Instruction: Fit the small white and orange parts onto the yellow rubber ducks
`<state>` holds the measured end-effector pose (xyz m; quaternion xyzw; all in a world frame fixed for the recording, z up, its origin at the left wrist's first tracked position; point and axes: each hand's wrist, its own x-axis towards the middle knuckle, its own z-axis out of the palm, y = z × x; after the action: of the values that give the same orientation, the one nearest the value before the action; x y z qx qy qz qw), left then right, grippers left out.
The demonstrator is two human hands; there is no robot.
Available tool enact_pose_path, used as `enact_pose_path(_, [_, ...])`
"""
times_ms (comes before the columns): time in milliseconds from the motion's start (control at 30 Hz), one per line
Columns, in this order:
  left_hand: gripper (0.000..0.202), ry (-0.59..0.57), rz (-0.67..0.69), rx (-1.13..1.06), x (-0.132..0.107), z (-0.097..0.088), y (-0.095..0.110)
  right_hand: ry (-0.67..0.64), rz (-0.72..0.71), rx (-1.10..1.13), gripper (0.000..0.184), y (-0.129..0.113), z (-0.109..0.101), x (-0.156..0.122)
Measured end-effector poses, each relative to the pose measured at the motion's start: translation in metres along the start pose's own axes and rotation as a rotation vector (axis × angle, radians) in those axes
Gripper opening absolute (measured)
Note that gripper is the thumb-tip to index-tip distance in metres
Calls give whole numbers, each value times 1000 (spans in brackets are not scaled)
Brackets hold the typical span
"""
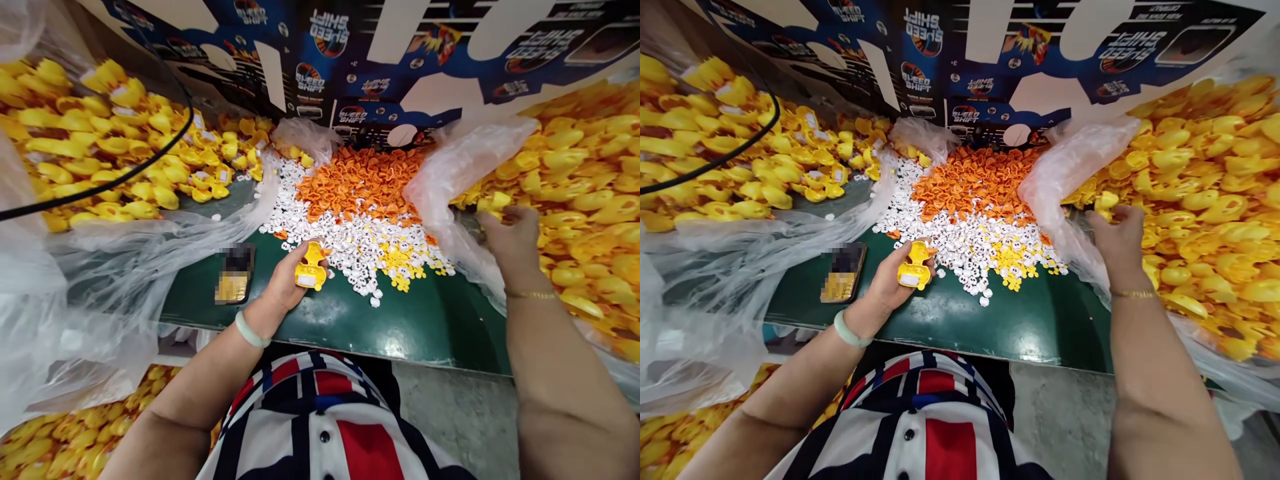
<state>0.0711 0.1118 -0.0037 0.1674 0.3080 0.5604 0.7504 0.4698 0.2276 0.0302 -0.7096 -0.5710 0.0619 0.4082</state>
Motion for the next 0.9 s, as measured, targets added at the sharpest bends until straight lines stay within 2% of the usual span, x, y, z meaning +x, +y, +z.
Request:
enact_pose_path(33, [37, 0, 10, -5, 0, 0, 0, -12, -46, 13, 56, -12, -4, -20])
enact_pose_path(100, [34, 2, 32, -18, -1, 2, 0, -296, -340, 97, 59, -43, -10, -70])
enact_pose_path(167, [32, 31, 57, -38, -2, 4, 1, -552, -619, 19, 60, -77, -8, -127])
enact_pose_path(200, [30, 59, 68, -47, -3, 6, 1, -620, -708, -32, 60, -92, -4, -153])
enact_pose_path(233, [29, 91, 79, -53, -5, 7, 1, -642, -761, -79, 58, -106, 1, -177])
enact_pose_path(333, [28, 171, 100, -64, -12, 8, 4, -541, -768, -214, 58, -130, 22, -222])
enact_pose_path(400, [30, 196, 94, -55, -20, 6, 6, -531, -724, -256, 68, -135, 31, -232])
enact_pose_path(533, [33, 213, 48, -23, -35, -2, 12, -684, -653, -171, 78, -133, 26, -223])
enact_pose_path(633, [37, 185, 6, -22, -41, -7, 12, -829, -795, -82, 78, -130, 18, -211])
enact_pose_path(700, [39, 164, -25, -20, -42, -8, 10, -919, -922, -55, 74, -127, 20, -208])
enact_pose_path(767, [41, 157, -42, -15, -41, -7, 5, -972, -983, -48, 65, -124, 26, -209])
enact_pose_path(833, [42, 153, -47, -3, -40, -7, 1, -976, -991, -23, 52, -121, 34, -211])
enact_pose_path(900, [43, 154, -33, 13, -39, -6, -2, -925, -960, 33, 43, -120, 38, -212])
